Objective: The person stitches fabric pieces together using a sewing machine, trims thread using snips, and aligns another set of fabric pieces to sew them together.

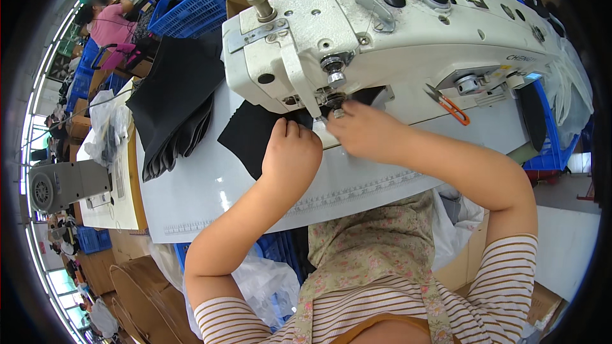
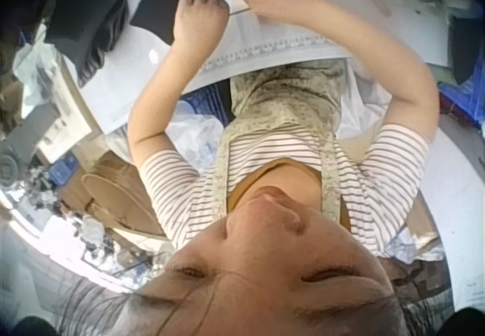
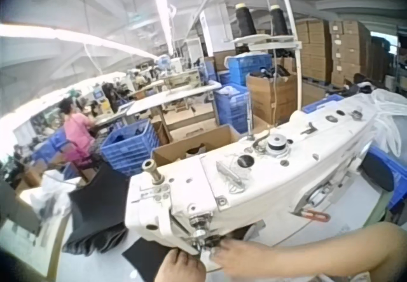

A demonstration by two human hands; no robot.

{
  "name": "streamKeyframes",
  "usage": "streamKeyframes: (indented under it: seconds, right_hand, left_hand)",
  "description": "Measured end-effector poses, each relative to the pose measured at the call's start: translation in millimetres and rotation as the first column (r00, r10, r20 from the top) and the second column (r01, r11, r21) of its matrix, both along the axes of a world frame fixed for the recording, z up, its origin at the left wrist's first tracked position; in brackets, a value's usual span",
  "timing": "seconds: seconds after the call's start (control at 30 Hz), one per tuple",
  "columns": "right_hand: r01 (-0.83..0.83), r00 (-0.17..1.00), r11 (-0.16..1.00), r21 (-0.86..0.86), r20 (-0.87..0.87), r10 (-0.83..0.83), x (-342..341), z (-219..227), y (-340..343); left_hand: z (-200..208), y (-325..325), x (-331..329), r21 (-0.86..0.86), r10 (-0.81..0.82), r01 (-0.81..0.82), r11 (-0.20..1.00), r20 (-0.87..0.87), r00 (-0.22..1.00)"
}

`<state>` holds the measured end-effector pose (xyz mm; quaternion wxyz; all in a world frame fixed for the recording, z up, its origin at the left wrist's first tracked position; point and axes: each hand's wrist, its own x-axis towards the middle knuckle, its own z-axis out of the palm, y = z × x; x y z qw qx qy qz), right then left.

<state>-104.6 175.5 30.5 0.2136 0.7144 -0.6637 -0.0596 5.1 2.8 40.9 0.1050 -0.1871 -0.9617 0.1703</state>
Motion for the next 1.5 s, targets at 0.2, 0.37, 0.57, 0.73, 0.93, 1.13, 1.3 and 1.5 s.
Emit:
streamKeyframes:
  seconds: [0.2,0.37,0.57,0.73,0.93,1.13,1.3,1.5]
  right_hand:
    - [-0.074,0.996,0.997,0.015,0.048,0.073,-13.6,-13.9,-7.3]
    - [0.027,0.999,0.995,0.096,0.042,-0.031,-12.2,-4.1,-4.6]
    - [0.131,0.991,0.991,-0.006,0.006,-0.131,-4.6,-13.1,-5.6]
    - [0.203,0.979,0.979,0.01,-0.001,-0.203,0.1,-13.1,-9.4]
    - [0.264,0.964,0.964,-0.042,-0.017,-0.265,2.7,-23.4,-13.5]
    - [0.327,0.945,0.943,-0.058,0.024,-0.326,5.1,-31.0,-20.2]
    - [0.398,0.907,0.915,-0.061,0.177,-0.382,11.6,-38.6,-22.9]
    - [0.389,0.92,0.916,-0.094,0.081,-0.383,0.3,-18.7,-3.8]
  left_hand:
    - [0.6,-0.8,-0.9,0.01,-0.004,0.004,1.0,-0.007,1.0]
    - [0.6,-2.9,1.3,0.046,-0.015,0.015,0.999,-0.002,1.0]
    - [-2.5,2.8,1.8,0.067,0.001,-0.003,0.998,0.02,1.0]
    - [-13.3,4.7,1.2,0.08,0.007,-0.003,0.997,-0.042,0.999]
    - [-18.8,8.4,-2.5,0.102,0.017,-0.008,0.995,-0.084,0.996]
    - [-21.3,10.8,-5.3,0.109,0.04,-0.034,0.993,-0.058,0.998]
    - [-22.1,13.4,-7.3,0.088,0.098,-0.099,0.991,0.012,0.995]
    - [-20.4,10.4,-5.2,0.103,0.083,-0.081,0.991,-0.014,0.996]
